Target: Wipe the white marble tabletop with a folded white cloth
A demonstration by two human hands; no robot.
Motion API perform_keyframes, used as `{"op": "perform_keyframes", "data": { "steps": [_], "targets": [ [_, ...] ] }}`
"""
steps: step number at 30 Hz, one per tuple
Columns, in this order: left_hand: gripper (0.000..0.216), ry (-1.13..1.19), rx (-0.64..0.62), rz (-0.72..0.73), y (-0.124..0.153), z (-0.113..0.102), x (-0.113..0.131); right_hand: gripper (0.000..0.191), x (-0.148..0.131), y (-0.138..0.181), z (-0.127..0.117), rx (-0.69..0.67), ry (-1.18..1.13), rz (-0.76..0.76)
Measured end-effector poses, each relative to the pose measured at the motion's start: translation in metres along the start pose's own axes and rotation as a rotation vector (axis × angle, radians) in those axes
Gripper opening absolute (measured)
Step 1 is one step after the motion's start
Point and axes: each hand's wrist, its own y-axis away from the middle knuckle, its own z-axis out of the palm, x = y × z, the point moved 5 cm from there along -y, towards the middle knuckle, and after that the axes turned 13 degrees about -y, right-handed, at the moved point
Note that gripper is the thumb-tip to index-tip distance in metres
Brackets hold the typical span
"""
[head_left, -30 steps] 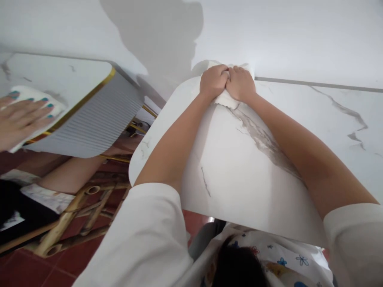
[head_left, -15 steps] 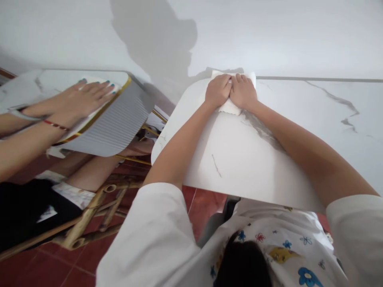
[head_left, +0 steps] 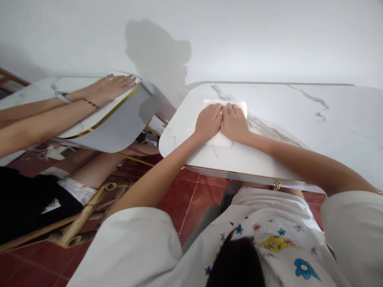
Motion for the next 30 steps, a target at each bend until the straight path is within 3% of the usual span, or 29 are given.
{"op": "perform_keyframes", "data": {
  "steps": [8,13,18,30],
  "targets": [
    [0.048,-0.086,-0.033,-0.064,0.059,-0.014,0.020,0.056,-0.026,0.051,-0.006,-0.059,-0.071,-0.049],
    [0.047,-0.117,-0.063,-0.086,0.067,-0.016,0.024,0.057,-0.030,0.060,-0.010,-0.080,-0.083,-0.081],
    [0.042,-0.024,-0.012,-0.119,0.043,-0.010,0.016,0.052,-0.018,0.038,-0.010,-0.055,-0.040,-0.103],
    [0.027,0.207,0.070,-0.001,-0.071,0.028,-0.004,0.045,0.057,-0.059,-0.005,0.081,0.004,-0.087]
  ]
}}
